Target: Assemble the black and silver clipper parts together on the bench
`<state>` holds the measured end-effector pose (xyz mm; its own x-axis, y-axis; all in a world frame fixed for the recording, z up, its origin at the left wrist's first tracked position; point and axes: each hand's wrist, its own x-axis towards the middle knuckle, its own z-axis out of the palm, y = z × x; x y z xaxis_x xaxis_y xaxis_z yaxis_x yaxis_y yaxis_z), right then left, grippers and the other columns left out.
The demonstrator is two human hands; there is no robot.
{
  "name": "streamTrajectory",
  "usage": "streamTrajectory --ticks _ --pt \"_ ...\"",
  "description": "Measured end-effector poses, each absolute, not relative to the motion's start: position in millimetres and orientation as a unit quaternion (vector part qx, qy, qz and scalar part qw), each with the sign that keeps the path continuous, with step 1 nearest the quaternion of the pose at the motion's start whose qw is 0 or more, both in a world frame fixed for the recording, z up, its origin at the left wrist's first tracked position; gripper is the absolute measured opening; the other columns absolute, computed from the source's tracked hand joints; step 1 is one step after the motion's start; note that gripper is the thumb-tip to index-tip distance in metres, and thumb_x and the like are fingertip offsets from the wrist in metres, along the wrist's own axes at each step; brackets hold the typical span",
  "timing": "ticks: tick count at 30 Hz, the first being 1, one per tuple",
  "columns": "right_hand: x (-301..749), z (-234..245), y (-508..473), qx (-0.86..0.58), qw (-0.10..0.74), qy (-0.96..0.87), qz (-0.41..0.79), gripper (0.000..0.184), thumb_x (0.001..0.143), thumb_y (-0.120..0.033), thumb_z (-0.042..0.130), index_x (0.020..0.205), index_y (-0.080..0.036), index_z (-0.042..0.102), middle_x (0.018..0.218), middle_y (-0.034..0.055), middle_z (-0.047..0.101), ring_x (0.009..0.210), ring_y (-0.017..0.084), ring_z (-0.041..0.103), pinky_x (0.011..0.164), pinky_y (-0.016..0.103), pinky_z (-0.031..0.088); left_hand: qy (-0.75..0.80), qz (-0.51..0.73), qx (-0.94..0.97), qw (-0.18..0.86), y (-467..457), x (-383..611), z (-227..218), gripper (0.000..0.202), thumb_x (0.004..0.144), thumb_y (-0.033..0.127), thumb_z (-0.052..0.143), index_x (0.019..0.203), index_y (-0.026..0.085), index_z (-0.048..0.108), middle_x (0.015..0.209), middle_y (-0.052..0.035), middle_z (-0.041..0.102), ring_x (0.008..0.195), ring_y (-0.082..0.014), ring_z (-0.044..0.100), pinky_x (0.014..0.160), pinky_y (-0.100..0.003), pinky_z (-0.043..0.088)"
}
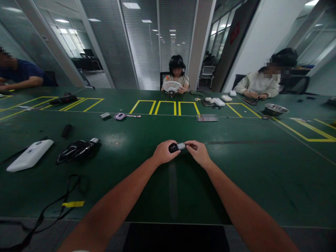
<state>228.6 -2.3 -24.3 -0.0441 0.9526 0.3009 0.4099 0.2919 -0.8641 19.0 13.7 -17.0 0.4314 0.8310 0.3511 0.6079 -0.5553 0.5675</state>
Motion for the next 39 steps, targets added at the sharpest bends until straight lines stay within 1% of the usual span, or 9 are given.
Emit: streamTrajectory --ticks 5,9,16,21,26,29,32,35,39 --pt "228 -27 -1 -0.509 0.447 -0.650 0.345 0.040 0.076 -0.020 0.057 0.116 -0.020 0.065 0.096 0.0049 0.067 0.082 0.015 0.062 0.069 0.027 0.049 0.437 0.315 0.824 0.177 14 19 -19 0.037 0.076 0.042 0.068 0.106 0.021 0.061 0.099 -0.0041 0.068 0.089 -0.0217 0.064 0.082 -0.036 0.050" --pt "225 -25 -4 -0.494 0.428 -0.667 0.358 0.048 0.075 -0.015 0.054 0.122 -0.019 0.061 0.106 0.0068 0.065 0.089 0.016 0.061 0.068 0.027 0.048 0.438 0.311 0.826 0.172 14 18 -19 0.036 0.076 0.041 0.067 0.105 0.021 0.060 0.099 -0.0043 0.068 0.088 -0.0215 0.064 0.081 -0.035 0.050" --pt "225 -18 -9 -0.481 0.404 -0.703 0.333 0.039 0.081 -0.022 0.058 0.120 -0.020 0.062 0.109 0.0076 0.064 0.094 0.018 0.060 0.076 0.031 0.050 0.440 0.311 0.827 0.159 14 19 -19 0.035 0.077 0.040 0.066 0.105 0.022 0.060 0.098 -0.0042 0.068 0.087 -0.0224 0.064 0.081 -0.037 0.049" --pt "224 -16 -11 -0.482 0.406 -0.704 0.327 0.035 0.082 -0.023 0.059 0.117 -0.019 0.063 0.106 0.0071 0.064 0.092 0.017 0.060 0.078 0.032 0.050 0.417 0.317 0.838 0.151 12 20 -16 0.031 0.078 0.035 0.064 0.104 0.020 0.060 0.101 -0.0059 0.068 0.092 -0.0235 0.064 0.086 -0.039 0.049" --pt "222 -17 -10 -0.481 0.408 -0.707 0.319 0.033 0.082 -0.024 0.060 0.115 -0.020 0.064 0.104 0.0065 0.065 0.091 0.017 0.060 0.077 0.031 0.049 0.390 0.319 0.850 0.153 11 20 -13 0.037 0.078 0.029 0.063 0.114 0.019 0.059 0.119 -0.0087 0.064 0.109 -0.0250 0.060 0.097 -0.042 0.046" --pt "222 -19 -9 -0.485 0.411 -0.703 0.317 0.033 0.082 -0.024 0.060 0.114 -0.019 0.064 0.102 0.0067 0.065 0.090 0.017 0.060 0.078 0.032 0.050 0.383 0.324 0.852 0.147 12 20 -15 0.042 0.080 0.029 0.062 0.120 0.018 0.058 0.127 -0.0092 0.061 0.118 -0.0246 0.056 0.103 -0.044 0.043" --pt "223 -21 -8 -0.484 0.415 -0.699 0.325 0.033 0.082 -0.026 0.060 0.114 -0.019 0.064 0.102 0.0070 0.066 0.089 0.018 0.061 0.078 0.032 0.051 0.372 0.330 0.856 0.141 12 21 -16 0.048 0.082 0.030 0.060 0.129 0.018 0.053 0.132 -0.0100 0.058 0.122 -0.0241 0.053 0.106 -0.045 0.041" --pt "223 -22 -8 -0.481 0.419 -0.694 0.333 0.033 0.082 -0.026 0.061 0.114 -0.019 0.064 0.103 0.0069 0.067 0.089 0.017 0.062 0.079 0.033 0.051 0.356 0.337 0.861 0.136 8 23 -12 0.049 0.083 0.024 0.059 0.131 0.019 0.052 0.133 -0.0095 0.058 0.123 -0.0241 0.052 0.107 -0.045 0.040" --pt "223 -22 -8 -0.479 0.422 -0.690 0.343 0.033 0.081 -0.025 0.061 0.114 -0.018 0.064 0.104 0.0077 0.067 0.089 0.017 0.063 0.078 0.032 0.052 0.357 0.306 0.872 0.134 3 28 -3 0.045 0.081 0.020 0.057 0.126 0.021 0.055 0.124 -0.0089 0.062 0.116 -0.0257 0.056 0.100 -0.044 0.044"
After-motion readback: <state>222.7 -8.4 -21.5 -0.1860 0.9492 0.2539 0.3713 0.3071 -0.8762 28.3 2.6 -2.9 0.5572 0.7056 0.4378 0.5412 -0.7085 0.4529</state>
